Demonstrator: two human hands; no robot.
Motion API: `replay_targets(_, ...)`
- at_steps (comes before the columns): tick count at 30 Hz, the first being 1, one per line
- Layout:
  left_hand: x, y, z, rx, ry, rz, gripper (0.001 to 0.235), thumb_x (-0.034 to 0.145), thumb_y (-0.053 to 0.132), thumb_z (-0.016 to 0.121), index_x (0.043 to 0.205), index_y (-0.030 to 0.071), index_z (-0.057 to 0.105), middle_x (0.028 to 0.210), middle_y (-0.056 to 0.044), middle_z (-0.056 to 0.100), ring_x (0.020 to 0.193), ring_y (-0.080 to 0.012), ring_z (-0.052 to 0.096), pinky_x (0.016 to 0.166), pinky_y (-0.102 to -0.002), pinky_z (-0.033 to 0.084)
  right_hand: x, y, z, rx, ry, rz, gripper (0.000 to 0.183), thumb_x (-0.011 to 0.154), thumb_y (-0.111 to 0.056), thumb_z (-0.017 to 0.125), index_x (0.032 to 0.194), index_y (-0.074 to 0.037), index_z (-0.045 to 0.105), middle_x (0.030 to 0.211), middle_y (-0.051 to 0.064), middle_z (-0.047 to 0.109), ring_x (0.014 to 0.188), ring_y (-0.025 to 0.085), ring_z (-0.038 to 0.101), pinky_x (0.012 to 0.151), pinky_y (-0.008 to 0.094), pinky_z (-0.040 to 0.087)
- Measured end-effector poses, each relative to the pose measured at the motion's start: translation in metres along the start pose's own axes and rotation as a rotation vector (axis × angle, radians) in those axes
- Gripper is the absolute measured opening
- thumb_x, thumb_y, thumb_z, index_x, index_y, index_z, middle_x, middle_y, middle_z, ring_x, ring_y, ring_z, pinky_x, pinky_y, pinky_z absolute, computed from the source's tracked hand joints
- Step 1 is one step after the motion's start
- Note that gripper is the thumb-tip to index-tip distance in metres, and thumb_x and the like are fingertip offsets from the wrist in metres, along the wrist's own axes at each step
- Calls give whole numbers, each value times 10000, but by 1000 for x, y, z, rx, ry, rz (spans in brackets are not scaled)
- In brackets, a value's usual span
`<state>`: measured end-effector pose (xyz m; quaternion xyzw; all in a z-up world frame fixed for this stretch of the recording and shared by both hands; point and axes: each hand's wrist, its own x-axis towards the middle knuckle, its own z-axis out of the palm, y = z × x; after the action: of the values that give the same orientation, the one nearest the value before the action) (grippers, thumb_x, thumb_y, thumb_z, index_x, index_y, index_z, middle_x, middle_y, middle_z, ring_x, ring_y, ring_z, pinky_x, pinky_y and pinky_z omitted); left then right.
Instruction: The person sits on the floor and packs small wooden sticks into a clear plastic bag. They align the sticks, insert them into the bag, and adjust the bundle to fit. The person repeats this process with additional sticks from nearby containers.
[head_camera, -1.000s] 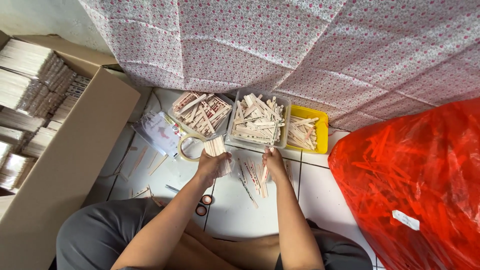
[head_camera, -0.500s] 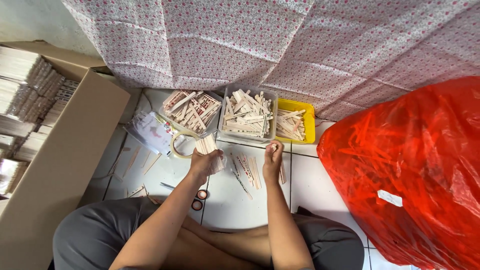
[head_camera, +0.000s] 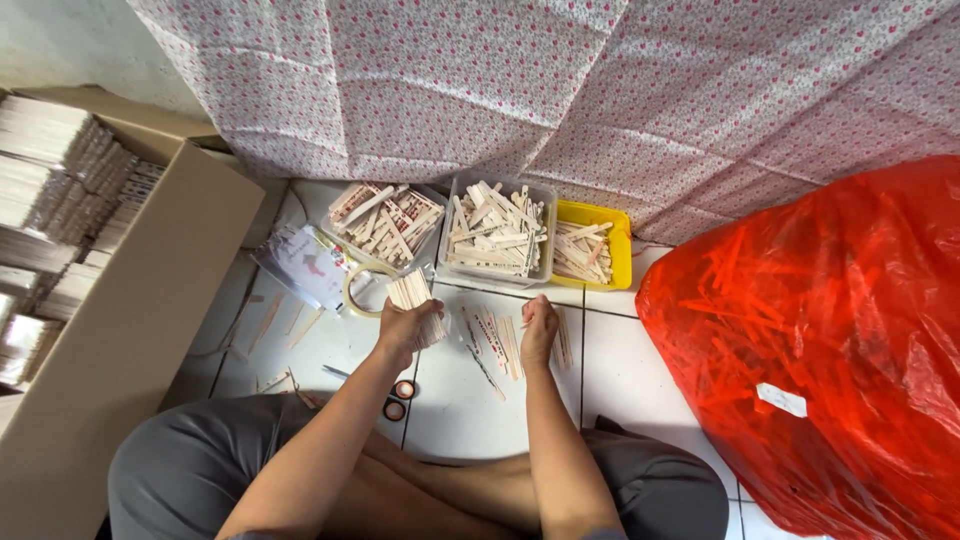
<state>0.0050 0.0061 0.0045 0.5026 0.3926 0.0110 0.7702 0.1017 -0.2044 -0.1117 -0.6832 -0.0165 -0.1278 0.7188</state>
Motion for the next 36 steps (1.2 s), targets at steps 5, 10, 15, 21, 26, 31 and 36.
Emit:
replay_targets(5, 4, -1, 3, 11, -17, -6, 753, 736, 79, 829, 1360, -53, 428, 947, -147, 675, 851, -235, 738, 719, -414, 640, 5, 0, -1, 72, -37, 3, 464, 1097, -235, 440, 645, -135, 417, 541, 8, 417, 551, 135, 422, 621, 248, 371)
replay_targets(10, 5, 6, 2, -18, -1, -16, 751, 752, 74, 815, 1376, -54, 418, 960, -146, 677, 862, -237, 736, 726, -413, 634, 3, -4, 0, -9, -35, -45, 529, 1134, -314, 403, 647, -114, 451, 560, 33, 456, 593, 165, 477, 666, 258, 406)
replay_targets(15, -10, 15, 3, -97, 10, -14, 731, 764, 67, 808, 1369, -42, 413, 966, -131, 658, 881, -216, 712, 762, -390, 612, -13, -30, 0, -90, -252, 48, 328, 1098, -375, 453, 850, -164, 496, 733, -12, 451, 710, 119, 456, 720, 255, 396)
replay_targets(21, 7, 15, -1, -184, 23, 4, 700, 801, 68, 799, 1371, -27, 405, 960, -111, 663, 870, -202, 702, 780, -377, 588, -23, -79, 16, -542, -633, 85, 309, 1082, -257, 318, 1222, -56, 507, 1089, 242, 622, 1057, 416, 649, 951, 514, 499)
replay_targets(26, 30, 0, -3, -336, 65, 37, 625, 805, 43, 804, 1307, -23, 438, 941, -97, 666, 829, -192, 705, 763, -348, 595, -54, -115, 16, -720, -915, 83, 307, 1074, -277, 404, 1304, -109, 517, 1060, 236, 707, 1015, 420, 703, 873, 553, 552)
replay_targets(31, 11, 10, 1, -411, 82, 42, 582, 787, 5, 813, 1244, -8, 454, 936, -97, 676, 783, -188, 720, 737, -331, 614, -65, -103, 22, -860, -996, -3, 371, 1050, -342, 466, 1368, -167, 545, 1015, 189, 755, 946, 370, 739, 788, 494, 585)
replay_targets(36, -7, 15, 6, -393, 105, 67, 617, 763, 5, 842, 1244, -38, 458, 973, -118, 664, 819, -190, 706, 761, -346, 619, -71, -138, 37, -878, -851, -10, 463, 1064, -283, 427, 1460, -46, 469, 1206, 300, 686, 1068, 444, 699, 858, 558, 574)
